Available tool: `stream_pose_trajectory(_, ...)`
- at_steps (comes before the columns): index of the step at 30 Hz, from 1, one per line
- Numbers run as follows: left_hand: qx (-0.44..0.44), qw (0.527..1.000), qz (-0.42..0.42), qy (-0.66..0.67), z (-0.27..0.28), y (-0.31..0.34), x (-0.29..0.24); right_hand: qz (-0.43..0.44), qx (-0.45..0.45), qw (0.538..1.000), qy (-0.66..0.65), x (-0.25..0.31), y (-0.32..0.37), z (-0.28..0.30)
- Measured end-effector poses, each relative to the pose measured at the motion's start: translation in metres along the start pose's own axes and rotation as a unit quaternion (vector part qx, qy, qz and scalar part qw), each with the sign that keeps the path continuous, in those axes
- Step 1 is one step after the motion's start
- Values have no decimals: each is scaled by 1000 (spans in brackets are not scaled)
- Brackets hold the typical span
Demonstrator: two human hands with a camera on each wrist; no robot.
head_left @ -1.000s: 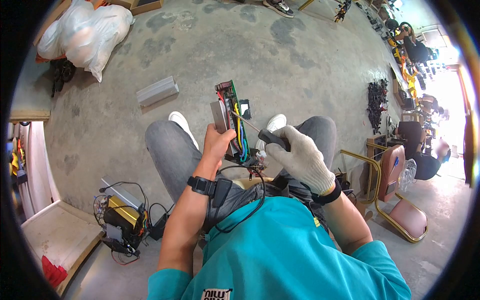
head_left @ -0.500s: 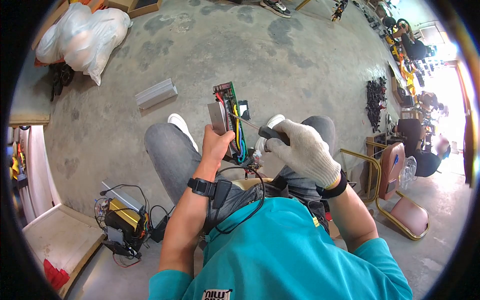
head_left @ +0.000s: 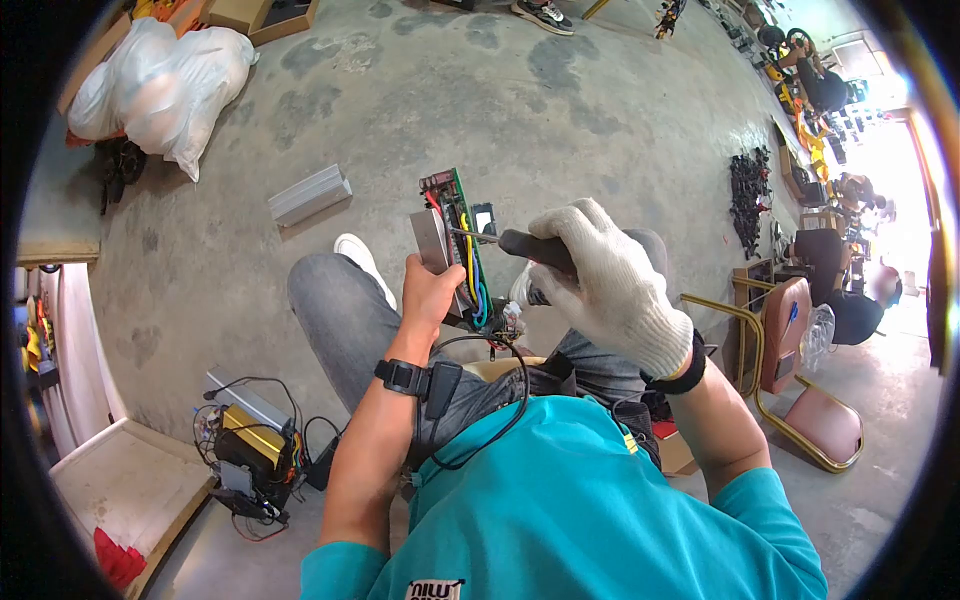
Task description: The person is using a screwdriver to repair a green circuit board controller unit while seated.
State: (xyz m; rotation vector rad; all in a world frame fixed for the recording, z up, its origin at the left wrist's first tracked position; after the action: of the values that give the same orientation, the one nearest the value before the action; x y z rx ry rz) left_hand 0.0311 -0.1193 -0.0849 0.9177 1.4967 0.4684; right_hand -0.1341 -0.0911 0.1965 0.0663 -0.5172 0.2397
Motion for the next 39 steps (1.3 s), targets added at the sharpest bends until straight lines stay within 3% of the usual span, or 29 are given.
stream_pose_trajectory(3,14,1000,-1,5,-4,0,0,41,-15,999,-29,12,-9,1)
stream_pose_trajectory(9,8,1000,7,10,-5,8,-3,150,4,985,79,33,-16,-6)
stream_pose_trajectory(10,14,1000,2,25,-6,10,-5,151,3,985,80,36,-18,-5)
stream_pose_trajectory(12,49,999,5,20,-7,11,-11,30,52,997,53,21,-21,-10)
stream_pose_trajectory(15,80,996,12,32,-13,12,-13,64,-16,997,42,21,-21,3)
stream_pose_trajectory(17,74,996,17,51,-14,11,-8,75,-10,997,31,20,-24,6)
stream_pose_trajectory(19,-2,998,14,69,-4,5,-2,140,32,987,68,21,-27,-3)
stream_pose_trajectory(20,0,998,14,68,-5,8,-5,138,31,987,69,25,-30,-1)
stream_pose_trajectory(22,46,999,2,28,-10,15,-15,19,73,992,97,18,-36,0)
stream_pose_trajectory(23,47,999,2,27,-11,16,-15,18,71,993,97,17,-35,0)
stream_pose_trajectory(25,35,999,9,36,-10,16,-15,116,-5,992,53,29,-38,8)
stream_pose_trajectory(26,35,999,9,35,-9,15,-14,116,-5,992,53,24,-39,6)
stream_pose_trajectory(28,44,999,3,24,-10,13,-13,215,-9,973,78,29,-40,1)
stream_pose_trajectory(29,45,999,2,24,-10,11,-13,215,-9,973,80,32,-42,2)
stream_pose_trajectory(31,51,998,-2,25,-11,11,-12,44,36,992,112,15,-46,-2)
stream_pose_trajectory(32,52,998,-2,25,-13,12,-11,44,36,992,112,16,-45,0)
stream_pose_trajectory(34,-25,999,15,46,-6,12,-7,131,-28,986,95,30,-44,12)
stream_pose_trajectory(35,-25,998,15,47,-4,10,-5,131,-28,986,94,26,-45,11)
stream_pose_trajectory(37,13,998,12,55,-7,4,-2,236,-31,967,93,31,-47,4)
stream_pose_trajectory(38,14,998,11,56,-6,5,-4,235,-30,967,95,33,-46,3)
stream_pose_trajectory(39,39,998,12,48,-9,6,-7,154,-18,982,111,25,-48,1)
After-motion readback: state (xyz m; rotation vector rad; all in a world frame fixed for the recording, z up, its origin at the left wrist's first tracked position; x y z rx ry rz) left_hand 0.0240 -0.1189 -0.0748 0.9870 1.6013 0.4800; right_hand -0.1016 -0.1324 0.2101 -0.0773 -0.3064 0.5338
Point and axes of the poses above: each hand's wrist, its own y-axis away from the middle knuckle, its own z-axis out of the back of the hand, x = y × z, the point moved 8 cm from there along -y, towards the middle knuckle, and after that the axes turned 15 degrees about z, right-handed, at the moved point
